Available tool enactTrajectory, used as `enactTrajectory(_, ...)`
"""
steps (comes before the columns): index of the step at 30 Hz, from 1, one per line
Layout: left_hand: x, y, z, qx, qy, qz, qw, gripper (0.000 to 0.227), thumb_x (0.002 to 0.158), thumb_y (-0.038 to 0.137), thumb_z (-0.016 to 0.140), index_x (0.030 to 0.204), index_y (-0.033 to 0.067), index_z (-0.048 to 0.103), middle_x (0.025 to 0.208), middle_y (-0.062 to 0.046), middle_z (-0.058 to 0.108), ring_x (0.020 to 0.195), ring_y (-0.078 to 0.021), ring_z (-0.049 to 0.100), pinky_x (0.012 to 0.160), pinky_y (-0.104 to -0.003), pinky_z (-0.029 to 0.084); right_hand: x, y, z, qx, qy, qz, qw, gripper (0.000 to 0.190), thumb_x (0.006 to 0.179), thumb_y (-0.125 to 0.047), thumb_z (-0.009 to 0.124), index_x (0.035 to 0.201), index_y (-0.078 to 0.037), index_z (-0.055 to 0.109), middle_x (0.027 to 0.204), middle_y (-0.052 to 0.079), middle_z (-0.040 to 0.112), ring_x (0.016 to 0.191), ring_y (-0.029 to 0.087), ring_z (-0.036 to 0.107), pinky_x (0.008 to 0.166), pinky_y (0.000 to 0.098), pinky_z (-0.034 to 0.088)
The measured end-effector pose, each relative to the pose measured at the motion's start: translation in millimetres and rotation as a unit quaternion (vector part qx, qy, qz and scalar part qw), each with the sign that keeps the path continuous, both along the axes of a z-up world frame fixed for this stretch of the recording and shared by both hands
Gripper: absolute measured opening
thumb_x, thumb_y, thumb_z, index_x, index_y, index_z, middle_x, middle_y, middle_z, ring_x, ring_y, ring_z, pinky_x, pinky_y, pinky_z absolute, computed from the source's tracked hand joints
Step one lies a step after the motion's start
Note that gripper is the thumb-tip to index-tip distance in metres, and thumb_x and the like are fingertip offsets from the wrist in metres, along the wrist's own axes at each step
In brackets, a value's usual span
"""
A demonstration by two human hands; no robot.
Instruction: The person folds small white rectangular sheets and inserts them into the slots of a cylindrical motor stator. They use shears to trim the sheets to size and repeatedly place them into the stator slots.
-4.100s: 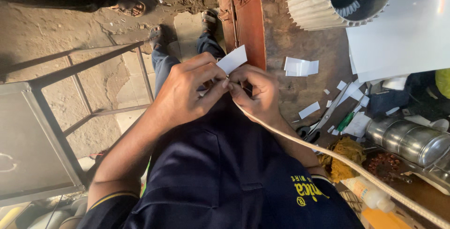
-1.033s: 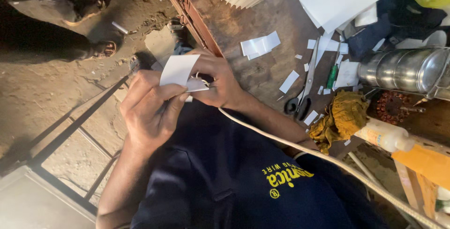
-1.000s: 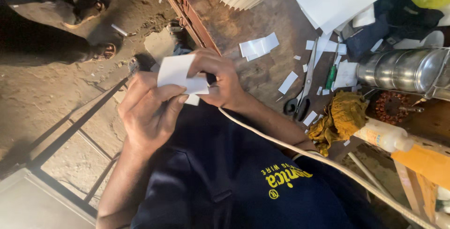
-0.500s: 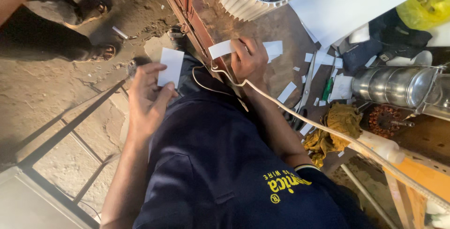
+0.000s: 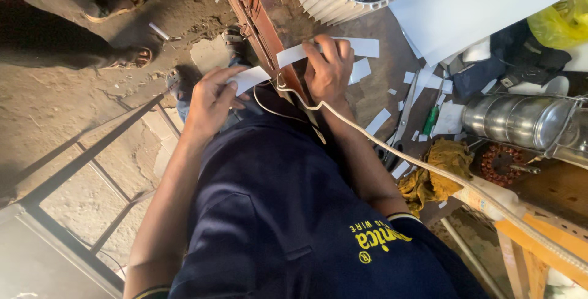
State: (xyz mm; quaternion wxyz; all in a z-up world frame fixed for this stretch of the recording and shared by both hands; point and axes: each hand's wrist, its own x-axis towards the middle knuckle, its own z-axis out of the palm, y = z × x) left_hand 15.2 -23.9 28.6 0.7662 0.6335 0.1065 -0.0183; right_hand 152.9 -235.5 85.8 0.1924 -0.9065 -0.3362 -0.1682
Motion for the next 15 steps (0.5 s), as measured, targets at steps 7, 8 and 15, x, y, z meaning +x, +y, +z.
enactTrajectory(7, 27, -20, -13, -0.153, 0.124, 0.064, 0.978, 0.03, 0.097, 0.0, 0.063, 0.127, 0.0006, 0.057, 0.095, -0.006, 0.068, 0.078, -0.0148, 0.072, 0.063, -0.027, 0.06, -12, 6, 10, -0.016, 0.051, -0.018, 0.998, 0.028, 0.089, -0.002, 0.071, 0.117, -0.003, 0.072, 0.112, 0.011, 0.063, 0.107, 0.031, 0.058, 0.091, 0.0443, 0.049)
enactTrajectory(8, 30, -23, -17, -0.162, 0.134, 0.064, 0.976, 0.026, 0.098, 0.001, 0.064, 0.123, -0.0005, 0.06, 0.096, -0.006, 0.07, 0.08, -0.0149, 0.072, 0.065, -0.027, 0.061, -12, 7, 11, -0.02, 0.058, -0.019, 0.998, 0.03, 0.092, -0.002, 0.07, 0.122, -0.003, 0.07, 0.113, 0.011, 0.063, 0.109, 0.031, 0.059, 0.092, 0.0448, 0.049)
enactTrajectory(15, 50, -46, -35, -0.249, 0.143, 0.085, 0.954, 0.023, 0.098, 0.005, 0.068, 0.12, 0.0021, 0.066, 0.1, -0.005, 0.073, 0.083, -0.0127, 0.073, 0.067, -0.026, 0.061, -19, 5, 21, -0.078, 0.116, 0.009, 0.99, 0.033, 0.097, -0.019, 0.074, 0.124, -0.004, 0.064, 0.122, 0.013, 0.064, 0.118, 0.034, 0.06, 0.099, 0.0494, 0.044)
